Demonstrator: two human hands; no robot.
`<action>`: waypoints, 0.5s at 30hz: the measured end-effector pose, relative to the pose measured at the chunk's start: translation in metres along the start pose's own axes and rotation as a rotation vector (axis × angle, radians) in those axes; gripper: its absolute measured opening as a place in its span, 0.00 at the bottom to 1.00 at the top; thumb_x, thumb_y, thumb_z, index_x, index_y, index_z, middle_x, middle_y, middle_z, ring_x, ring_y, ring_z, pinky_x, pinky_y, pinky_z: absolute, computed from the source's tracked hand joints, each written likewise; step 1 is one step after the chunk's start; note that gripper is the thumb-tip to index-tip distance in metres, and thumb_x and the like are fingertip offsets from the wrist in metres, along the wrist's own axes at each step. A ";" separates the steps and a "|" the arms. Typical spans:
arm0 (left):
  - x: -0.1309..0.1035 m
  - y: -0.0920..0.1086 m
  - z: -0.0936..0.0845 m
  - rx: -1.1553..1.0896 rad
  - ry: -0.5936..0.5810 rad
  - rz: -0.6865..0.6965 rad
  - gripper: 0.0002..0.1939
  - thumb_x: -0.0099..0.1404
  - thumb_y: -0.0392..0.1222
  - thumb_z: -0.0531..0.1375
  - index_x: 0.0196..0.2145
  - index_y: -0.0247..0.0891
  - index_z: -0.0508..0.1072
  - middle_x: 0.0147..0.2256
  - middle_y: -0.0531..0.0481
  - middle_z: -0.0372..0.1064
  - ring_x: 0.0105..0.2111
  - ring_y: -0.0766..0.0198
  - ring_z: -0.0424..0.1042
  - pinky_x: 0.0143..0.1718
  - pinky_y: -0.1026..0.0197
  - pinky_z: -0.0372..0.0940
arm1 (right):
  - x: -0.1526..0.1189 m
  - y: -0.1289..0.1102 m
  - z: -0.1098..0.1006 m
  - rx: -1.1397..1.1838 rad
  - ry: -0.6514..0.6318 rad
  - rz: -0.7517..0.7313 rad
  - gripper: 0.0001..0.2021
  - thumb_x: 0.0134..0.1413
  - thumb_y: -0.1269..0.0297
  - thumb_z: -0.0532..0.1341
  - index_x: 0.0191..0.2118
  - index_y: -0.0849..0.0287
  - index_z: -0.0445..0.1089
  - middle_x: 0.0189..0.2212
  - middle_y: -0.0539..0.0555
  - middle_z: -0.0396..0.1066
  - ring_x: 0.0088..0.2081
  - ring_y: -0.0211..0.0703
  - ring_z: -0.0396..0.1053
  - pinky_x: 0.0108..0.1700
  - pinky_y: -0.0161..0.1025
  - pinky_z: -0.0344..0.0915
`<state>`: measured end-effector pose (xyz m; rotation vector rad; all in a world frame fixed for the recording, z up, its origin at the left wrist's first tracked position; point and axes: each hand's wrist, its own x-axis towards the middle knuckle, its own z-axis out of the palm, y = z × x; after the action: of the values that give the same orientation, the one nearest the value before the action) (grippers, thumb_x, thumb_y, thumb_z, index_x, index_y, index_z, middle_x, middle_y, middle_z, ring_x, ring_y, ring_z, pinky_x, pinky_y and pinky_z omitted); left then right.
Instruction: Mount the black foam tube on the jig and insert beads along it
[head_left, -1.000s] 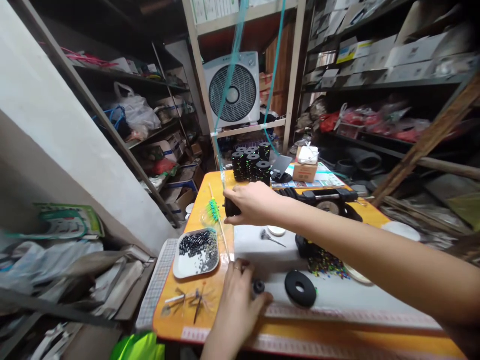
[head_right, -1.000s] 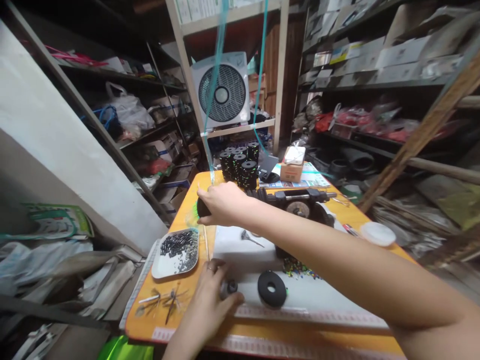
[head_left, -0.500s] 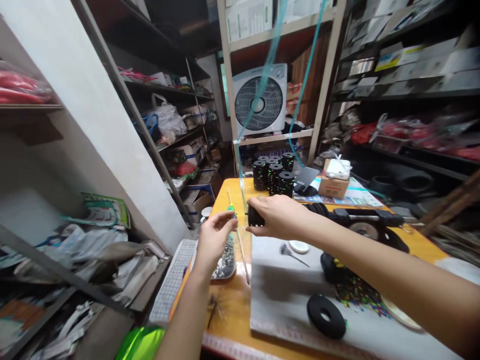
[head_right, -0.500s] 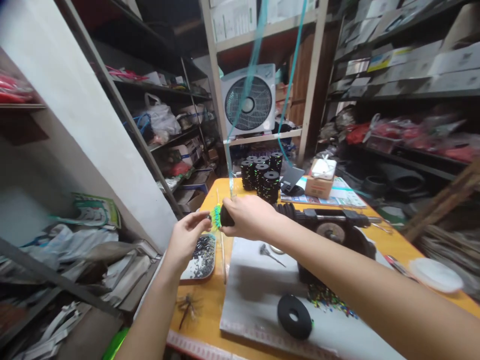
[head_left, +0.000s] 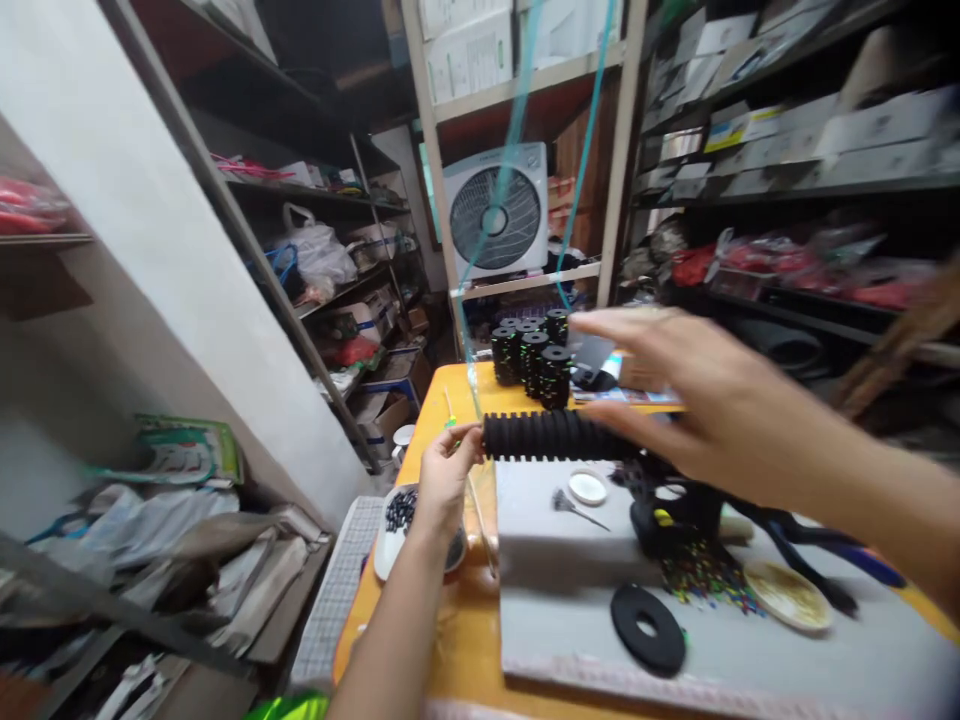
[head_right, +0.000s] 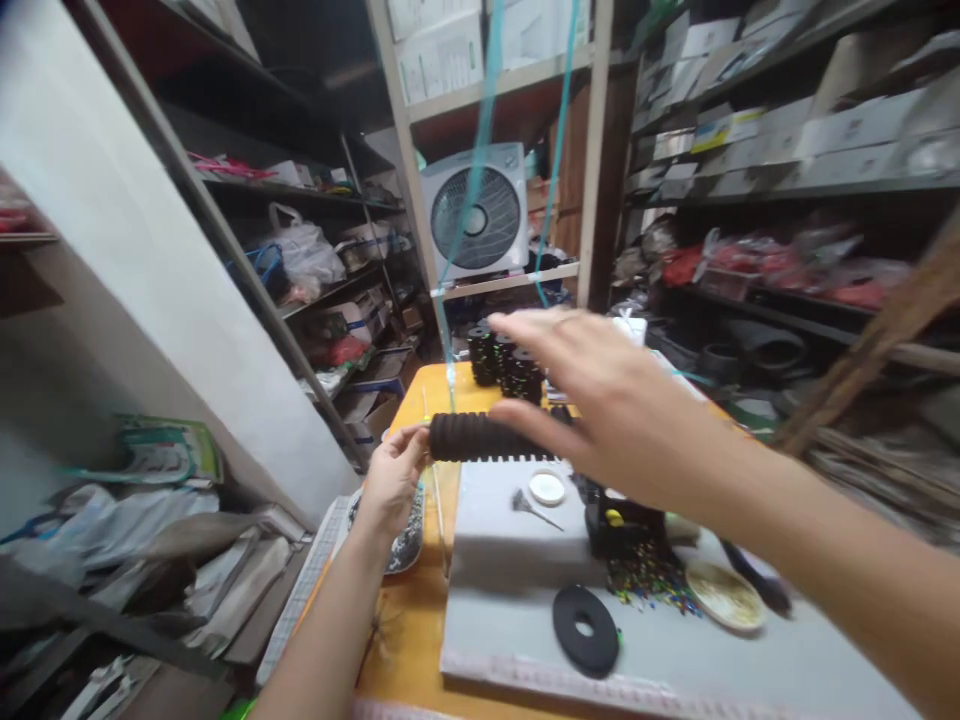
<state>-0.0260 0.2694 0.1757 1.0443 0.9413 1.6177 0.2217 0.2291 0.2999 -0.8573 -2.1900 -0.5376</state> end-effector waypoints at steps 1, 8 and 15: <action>-0.001 0.000 0.001 -0.001 0.019 -0.008 0.29 0.43 0.56 0.73 0.36 0.30 0.75 0.33 0.46 0.70 0.32 0.67 0.67 0.34 0.66 0.62 | -0.014 0.008 -0.022 -0.035 0.079 0.059 0.22 0.64 0.55 0.51 0.60 0.59 0.57 0.54 0.56 0.62 0.53 0.45 0.62 0.56 0.44 0.59; -0.003 0.011 0.010 -0.056 0.130 -0.080 0.28 0.35 0.51 0.76 0.31 0.31 0.75 0.32 0.48 0.71 0.33 0.69 0.67 0.35 0.71 0.64 | -0.156 0.064 -0.066 -0.248 -0.205 0.154 0.16 0.62 0.69 0.49 0.54 0.55 0.61 0.48 0.54 0.66 0.51 0.45 0.60 0.50 0.47 0.63; -0.004 0.020 0.015 -0.070 0.183 -0.110 0.31 0.29 0.48 0.77 0.32 0.30 0.75 0.36 0.45 0.71 0.36 0.67 0.68 0.37 0.72 0.66 | -0.244 0.083 0.004 -0.259 -0.312 0.146 0.14 0.62 0.67 0.54 0.52 0.63 0.64 0.47 0.57 0.66 0.50 0.47 0.59 0.49 0.46 0.62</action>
<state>-0.0175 0.2620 0.1977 0.7932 1.0370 1.6622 0.4070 0.1882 0.1255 -1.3044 -2.3417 -0.6608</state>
